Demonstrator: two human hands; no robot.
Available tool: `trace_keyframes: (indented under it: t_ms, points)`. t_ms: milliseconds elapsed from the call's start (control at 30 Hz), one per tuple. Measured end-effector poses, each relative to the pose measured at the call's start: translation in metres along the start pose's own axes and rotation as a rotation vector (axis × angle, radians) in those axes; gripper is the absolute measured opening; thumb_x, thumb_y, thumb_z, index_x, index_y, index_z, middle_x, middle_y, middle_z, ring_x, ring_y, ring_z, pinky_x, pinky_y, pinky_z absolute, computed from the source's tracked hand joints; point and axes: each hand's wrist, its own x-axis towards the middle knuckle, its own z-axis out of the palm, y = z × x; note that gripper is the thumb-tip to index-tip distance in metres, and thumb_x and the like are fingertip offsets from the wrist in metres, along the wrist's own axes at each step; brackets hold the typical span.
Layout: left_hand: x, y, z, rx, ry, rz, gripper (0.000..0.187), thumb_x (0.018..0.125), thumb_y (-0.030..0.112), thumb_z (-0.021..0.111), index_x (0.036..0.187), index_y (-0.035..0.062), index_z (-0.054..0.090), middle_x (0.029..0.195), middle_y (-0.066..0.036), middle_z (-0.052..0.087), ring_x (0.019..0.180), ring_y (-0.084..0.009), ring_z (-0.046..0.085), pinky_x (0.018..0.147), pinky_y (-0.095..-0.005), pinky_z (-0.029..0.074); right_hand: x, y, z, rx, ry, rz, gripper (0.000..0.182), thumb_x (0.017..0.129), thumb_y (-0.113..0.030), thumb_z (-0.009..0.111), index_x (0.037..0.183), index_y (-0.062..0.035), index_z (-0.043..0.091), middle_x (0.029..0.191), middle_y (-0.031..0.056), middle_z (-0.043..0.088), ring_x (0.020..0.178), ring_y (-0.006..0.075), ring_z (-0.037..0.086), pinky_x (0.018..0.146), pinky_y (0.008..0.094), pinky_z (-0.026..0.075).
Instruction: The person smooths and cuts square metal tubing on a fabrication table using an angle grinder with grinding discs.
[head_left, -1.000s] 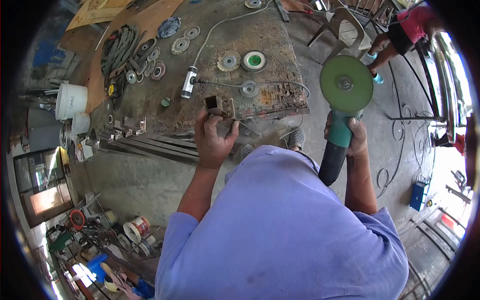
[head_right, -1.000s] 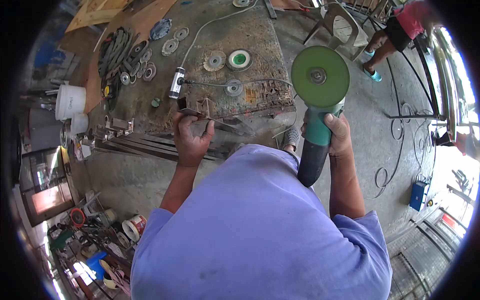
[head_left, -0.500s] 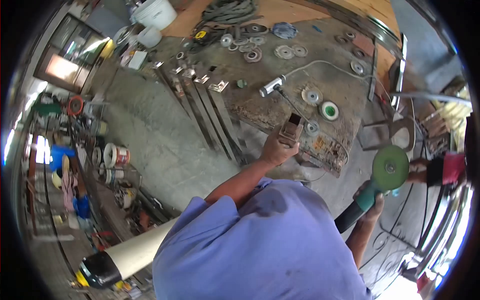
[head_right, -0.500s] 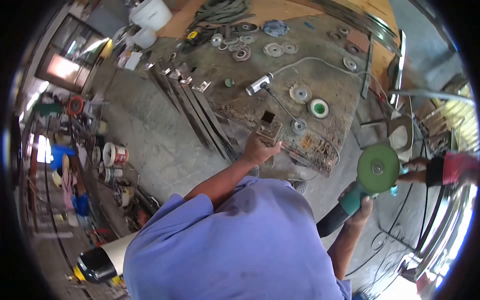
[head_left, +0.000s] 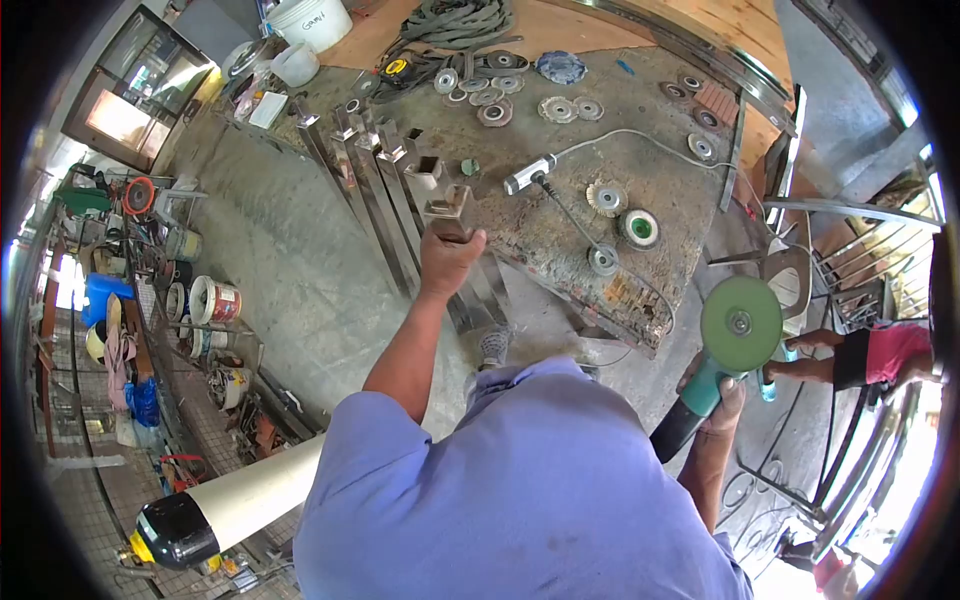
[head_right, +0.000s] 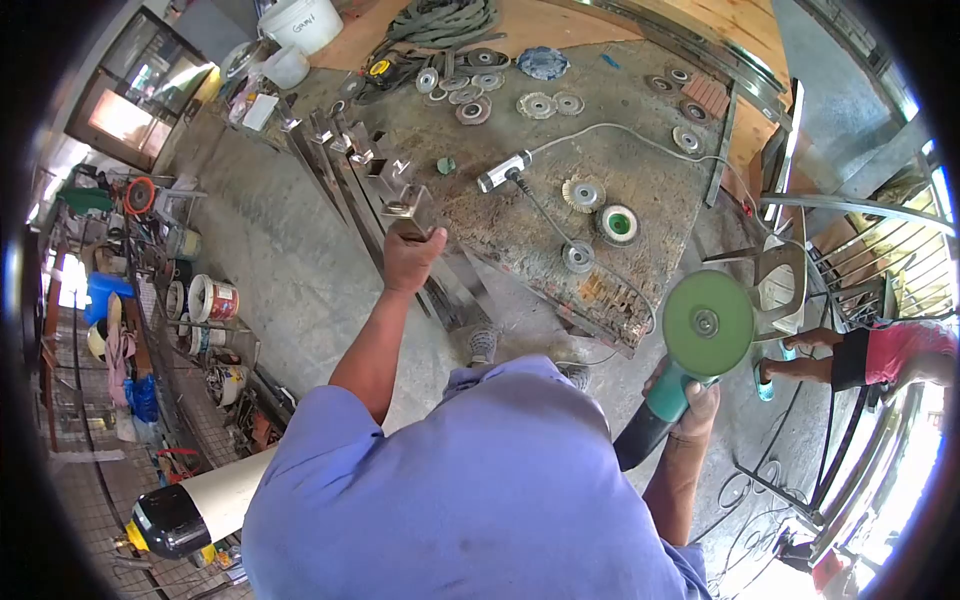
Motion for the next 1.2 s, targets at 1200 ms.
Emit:
trace_keyframes:
  t_ms: [1200]
  points:
    - [0.001, -0.034, -0.004, 1.099, -0.149, -0.184, 0.064, 0.088, 0.063, 0.056, 0.095, 0.0017, 0.072, 0.087, -0.022, 0.071, 0.083, -0.0385, 0.070, 0.073, -0.0497, 0.055, -0.109, -0.012, -0.012, 0.162, 0.312, -0.351, 0.082, 0.089, -0.049, 0.066, 0.144, 0.0030, 0.033, 0.097, 0.0162, 0.058, 0.079, 0.0247, 0.063, 0.067, 0.0365, 0.056]
